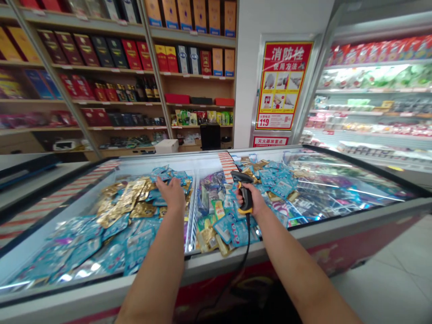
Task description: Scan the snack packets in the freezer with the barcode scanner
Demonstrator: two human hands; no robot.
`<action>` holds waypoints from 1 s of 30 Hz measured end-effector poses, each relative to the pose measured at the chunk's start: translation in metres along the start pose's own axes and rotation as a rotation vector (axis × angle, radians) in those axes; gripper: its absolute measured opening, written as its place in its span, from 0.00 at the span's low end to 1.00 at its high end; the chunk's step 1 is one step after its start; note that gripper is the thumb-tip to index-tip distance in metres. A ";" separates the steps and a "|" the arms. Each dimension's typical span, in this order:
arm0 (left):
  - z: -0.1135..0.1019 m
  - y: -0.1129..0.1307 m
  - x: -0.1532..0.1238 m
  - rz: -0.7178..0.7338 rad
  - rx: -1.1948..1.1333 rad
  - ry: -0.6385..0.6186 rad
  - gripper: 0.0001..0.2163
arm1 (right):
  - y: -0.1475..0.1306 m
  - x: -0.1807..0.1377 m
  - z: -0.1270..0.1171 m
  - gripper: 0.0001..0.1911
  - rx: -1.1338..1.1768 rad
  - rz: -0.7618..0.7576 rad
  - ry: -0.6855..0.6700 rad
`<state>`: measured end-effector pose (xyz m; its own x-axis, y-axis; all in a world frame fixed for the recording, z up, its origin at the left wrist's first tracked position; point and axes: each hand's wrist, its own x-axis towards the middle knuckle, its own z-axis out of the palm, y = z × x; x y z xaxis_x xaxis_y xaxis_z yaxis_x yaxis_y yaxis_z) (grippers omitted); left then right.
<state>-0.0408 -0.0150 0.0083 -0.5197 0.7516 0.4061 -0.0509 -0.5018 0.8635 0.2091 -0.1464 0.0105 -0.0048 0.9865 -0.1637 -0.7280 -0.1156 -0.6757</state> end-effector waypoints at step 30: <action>0.019 -0.002 -0.043 -0.205 0.418 -0.609 0.09 | 0.001 -0.001 0.002 0.07 -0.023 -0.001 -0.029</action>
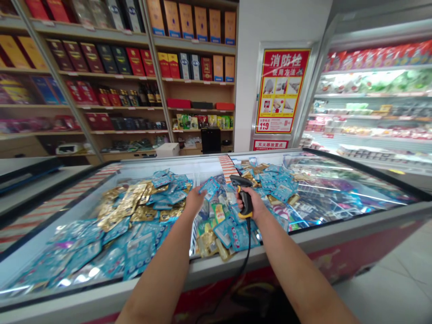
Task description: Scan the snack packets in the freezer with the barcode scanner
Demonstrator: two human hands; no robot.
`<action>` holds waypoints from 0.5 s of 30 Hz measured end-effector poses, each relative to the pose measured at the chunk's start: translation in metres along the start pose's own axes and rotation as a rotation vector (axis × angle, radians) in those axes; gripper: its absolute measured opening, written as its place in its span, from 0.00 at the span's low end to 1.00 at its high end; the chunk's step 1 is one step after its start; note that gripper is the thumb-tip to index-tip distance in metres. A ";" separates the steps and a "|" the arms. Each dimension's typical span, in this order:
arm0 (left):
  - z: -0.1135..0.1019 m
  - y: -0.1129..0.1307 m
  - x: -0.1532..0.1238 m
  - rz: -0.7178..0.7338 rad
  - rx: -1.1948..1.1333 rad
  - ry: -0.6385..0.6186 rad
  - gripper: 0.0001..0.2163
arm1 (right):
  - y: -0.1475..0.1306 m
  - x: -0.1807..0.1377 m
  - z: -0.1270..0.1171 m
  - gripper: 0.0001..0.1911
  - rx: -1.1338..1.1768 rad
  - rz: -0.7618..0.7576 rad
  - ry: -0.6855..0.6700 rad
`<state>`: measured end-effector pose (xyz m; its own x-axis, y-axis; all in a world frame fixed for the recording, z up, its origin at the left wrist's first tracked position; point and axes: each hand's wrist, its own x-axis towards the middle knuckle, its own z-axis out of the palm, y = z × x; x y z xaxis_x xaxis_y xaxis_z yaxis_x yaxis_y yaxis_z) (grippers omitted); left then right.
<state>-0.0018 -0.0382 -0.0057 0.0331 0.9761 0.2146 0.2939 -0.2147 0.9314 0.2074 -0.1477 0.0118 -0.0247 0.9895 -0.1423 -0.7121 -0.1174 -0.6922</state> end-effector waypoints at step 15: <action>0.009 0.007 -0.003 -0.197 -0.796 0.034 0.09 | 0.006 -0.002 0.001 0.10 -0.213 0.151 -0.075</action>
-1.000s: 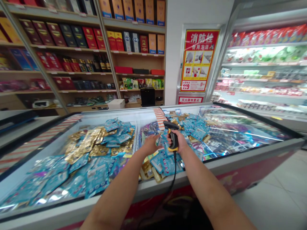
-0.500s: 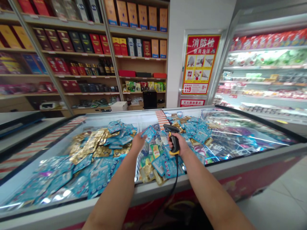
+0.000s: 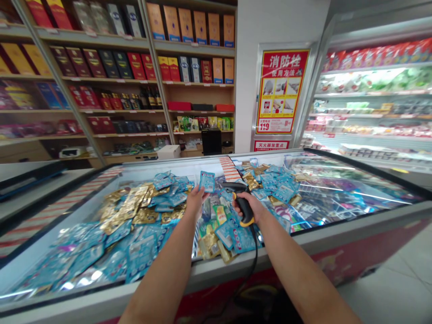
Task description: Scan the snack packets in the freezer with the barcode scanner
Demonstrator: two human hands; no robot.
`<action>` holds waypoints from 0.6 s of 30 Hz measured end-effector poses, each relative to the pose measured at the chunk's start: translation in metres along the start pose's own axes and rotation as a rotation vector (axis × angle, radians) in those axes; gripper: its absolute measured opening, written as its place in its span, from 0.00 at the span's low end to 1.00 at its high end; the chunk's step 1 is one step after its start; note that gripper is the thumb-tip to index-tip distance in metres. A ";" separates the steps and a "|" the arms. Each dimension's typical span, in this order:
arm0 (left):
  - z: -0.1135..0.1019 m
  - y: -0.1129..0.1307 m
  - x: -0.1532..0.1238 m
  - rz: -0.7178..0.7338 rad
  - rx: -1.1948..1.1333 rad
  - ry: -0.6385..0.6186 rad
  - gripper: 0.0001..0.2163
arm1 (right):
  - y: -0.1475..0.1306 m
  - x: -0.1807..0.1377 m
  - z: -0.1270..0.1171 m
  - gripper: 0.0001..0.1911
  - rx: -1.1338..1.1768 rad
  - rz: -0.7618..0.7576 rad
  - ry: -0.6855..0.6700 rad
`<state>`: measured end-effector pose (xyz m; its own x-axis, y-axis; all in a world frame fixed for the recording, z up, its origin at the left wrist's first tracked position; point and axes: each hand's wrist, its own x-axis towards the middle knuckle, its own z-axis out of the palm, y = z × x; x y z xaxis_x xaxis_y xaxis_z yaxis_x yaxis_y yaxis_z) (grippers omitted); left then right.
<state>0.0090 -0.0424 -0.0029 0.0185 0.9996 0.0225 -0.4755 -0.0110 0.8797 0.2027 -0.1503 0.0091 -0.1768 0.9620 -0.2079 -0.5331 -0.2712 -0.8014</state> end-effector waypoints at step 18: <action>-0.001 -0.001 0.001 0.009 0.022 -0.014 0.07 | 0.001 0.001 -0.002 0.10 0.011 -0.011 -0.002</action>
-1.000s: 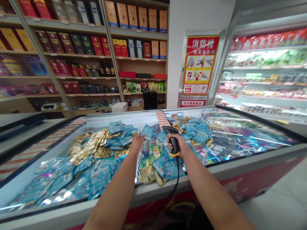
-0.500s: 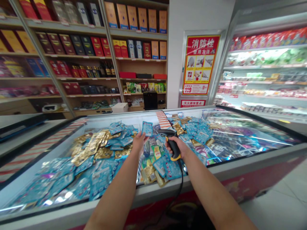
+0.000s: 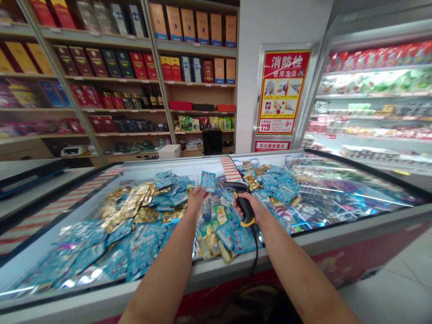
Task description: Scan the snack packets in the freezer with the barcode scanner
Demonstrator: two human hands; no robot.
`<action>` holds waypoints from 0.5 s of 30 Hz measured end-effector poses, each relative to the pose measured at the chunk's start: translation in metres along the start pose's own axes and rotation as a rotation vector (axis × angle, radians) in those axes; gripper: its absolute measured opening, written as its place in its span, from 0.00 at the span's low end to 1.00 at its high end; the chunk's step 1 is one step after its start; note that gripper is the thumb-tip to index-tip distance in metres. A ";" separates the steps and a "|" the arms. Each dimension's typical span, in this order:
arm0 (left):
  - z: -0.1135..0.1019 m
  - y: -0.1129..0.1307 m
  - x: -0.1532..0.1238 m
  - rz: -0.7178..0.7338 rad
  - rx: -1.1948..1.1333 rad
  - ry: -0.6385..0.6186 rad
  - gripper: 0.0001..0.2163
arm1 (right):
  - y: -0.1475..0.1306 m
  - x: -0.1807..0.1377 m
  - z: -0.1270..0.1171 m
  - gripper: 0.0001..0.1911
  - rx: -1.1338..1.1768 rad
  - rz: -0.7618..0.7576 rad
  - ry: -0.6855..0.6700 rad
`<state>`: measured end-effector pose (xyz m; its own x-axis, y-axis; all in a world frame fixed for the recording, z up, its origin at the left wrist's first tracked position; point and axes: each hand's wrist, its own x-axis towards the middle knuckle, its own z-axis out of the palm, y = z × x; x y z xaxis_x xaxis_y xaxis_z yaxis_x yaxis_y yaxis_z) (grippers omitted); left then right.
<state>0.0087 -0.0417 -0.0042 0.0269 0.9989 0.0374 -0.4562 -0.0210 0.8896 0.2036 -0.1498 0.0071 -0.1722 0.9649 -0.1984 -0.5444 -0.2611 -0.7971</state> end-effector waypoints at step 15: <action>0.011 0.008 -0.006 -0.024 -0.059 0.167 0.09 | -0.001 -0.002 0.003 0.09 0.062 -0.015 0.051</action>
<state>0.0146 -0.0479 0.0078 -0.1075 0.9921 -0.0644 -0.5090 0.0007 0.8608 0.2022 -0.1515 0.0098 -0.1225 0.9686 -0.2163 -0.5970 -0.2460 -0.7636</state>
